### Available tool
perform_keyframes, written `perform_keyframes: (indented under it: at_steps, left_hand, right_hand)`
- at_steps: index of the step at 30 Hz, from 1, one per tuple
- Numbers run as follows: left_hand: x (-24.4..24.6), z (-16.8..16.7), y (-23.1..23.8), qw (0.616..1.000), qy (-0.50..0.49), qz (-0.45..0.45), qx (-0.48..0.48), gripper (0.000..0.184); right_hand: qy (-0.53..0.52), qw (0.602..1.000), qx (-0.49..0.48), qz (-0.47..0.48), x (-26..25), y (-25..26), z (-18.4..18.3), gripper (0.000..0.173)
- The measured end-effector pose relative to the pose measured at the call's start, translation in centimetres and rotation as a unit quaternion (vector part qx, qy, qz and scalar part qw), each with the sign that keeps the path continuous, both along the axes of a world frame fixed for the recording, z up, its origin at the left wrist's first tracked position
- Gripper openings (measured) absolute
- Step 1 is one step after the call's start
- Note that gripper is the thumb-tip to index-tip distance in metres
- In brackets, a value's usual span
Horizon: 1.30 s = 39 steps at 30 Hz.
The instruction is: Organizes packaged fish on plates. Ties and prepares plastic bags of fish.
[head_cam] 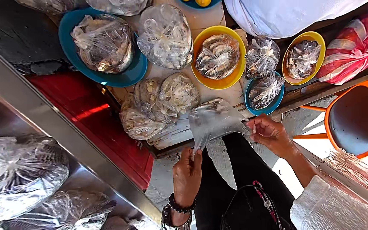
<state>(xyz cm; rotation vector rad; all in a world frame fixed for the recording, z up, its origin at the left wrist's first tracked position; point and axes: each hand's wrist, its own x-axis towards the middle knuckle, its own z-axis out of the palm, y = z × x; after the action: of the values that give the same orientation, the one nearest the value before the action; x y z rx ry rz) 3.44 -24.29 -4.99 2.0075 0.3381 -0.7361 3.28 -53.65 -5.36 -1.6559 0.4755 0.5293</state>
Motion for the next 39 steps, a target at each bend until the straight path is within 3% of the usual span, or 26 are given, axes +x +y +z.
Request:
perform_keyframes:
  at_steps: [2,4,7,9,12,15,17,19,21,24,27,31,34,37,39]
  left_hand:
    - [0.7,-0.1,0.1,0.998,-0.028,-0.023,0.058,0.029]
    - [1.6,0.2,-0.6,0.995,-0.069,-0.020,0.072,0.028]
    - [2.7,0.2,-2.7,0.991,-0.132,0.004,0.017,0.025]
    - [2.9,-0.3,-4.6,0.983,-0.177,0.009,-0.051,0.024]
    - [1.9,-1.7,-7.2,0.955,-0.220,0.007,-0.199,0.024]
    - [-0.1,-3.7,-7.8,0.924,-0.159,0.047,-0.344,0.022]
    - [-1.0,-4.6,-7.6,0.917,-0.133,0.084,-0.366,0.018]
    - [-1.8,-5.8,-7.3,0.932,-0.152,0.072,-0.320,0.020]
    - [-2.0,-6.8,-7.3,0.953,-0.191,0.011,-0.234,0.022]
    - [-1.8,-7.3,-7.4,0.965,-0.243,-0.039,-0.095,0.013]
    - [-1.7,-7.8,-6.9,0.960,-0.277,-0.044,-0.002,0.014]
    - [-0.7,-8.3,-6.6,0.952,-0.299,-0.062,0.000,0.010]
    - [0.6,-7.6,-6.9,0.978,-0.162,0.062,-0.115,0.005]
    - [2.2,-6.8,-6.8,0.922,0.014,0.243,-0.302,0.020]
    - [2.4,-6.9,-6.7,0.900,0.045,0.259,-0.348,0.020]
  right_hand:
    - [-0.049,0.982,-0.154,0.095,-0.4,0.6,-0.3,0.028]
    - [-0.115,0.939,-0.287,0.153,-0.3,1.1,-0.1,0.031]
    - [-0.153,0.901,-0.368,0.172,-0.1,1.4,1.1,0.024]
    - [-0.168,0.903,-0.350,0.183,-0.3,1.9,2.3,0.017]
    - [-0.192,0.928,-0.238,0.213,-1.1,4.1,3.9,0.016]
    - [-0.245,0.930,-0.169,0.216,-0.6,5.7,4.4,0.015]
    - [-0.267,0.928,-0.185,0.183,0.8,5.5,3.2,0.018]
    - [-0.246,0.945,-0.152,0.152,1.6,5.1,0.3,0.019]
    - [-0.213,0.967,-0.059,0.130,1.8,5.7,-3.1,0.019]
    - [-0.152,0.978,0.023,0.139,2.7,6.8,-6.8,0.021]
    - [-0.043,0.983,0.032,0.174,3.9,7.6,-8.7,0.021]
    - [0.073,0.975,0.027,0.208,5.8,7.7,-8.7,0.021]
    - [-0.031,0.991,-0.055,0.118,5.3,6.9,-7.3,0.022]
    - [-0.076,0.982,-0.118,0.123,3.7,5.8,-5.6,0.030]
    - [-0.058,0.970,-0.129,0.200,2.5,6.1,-4.2,0.042]
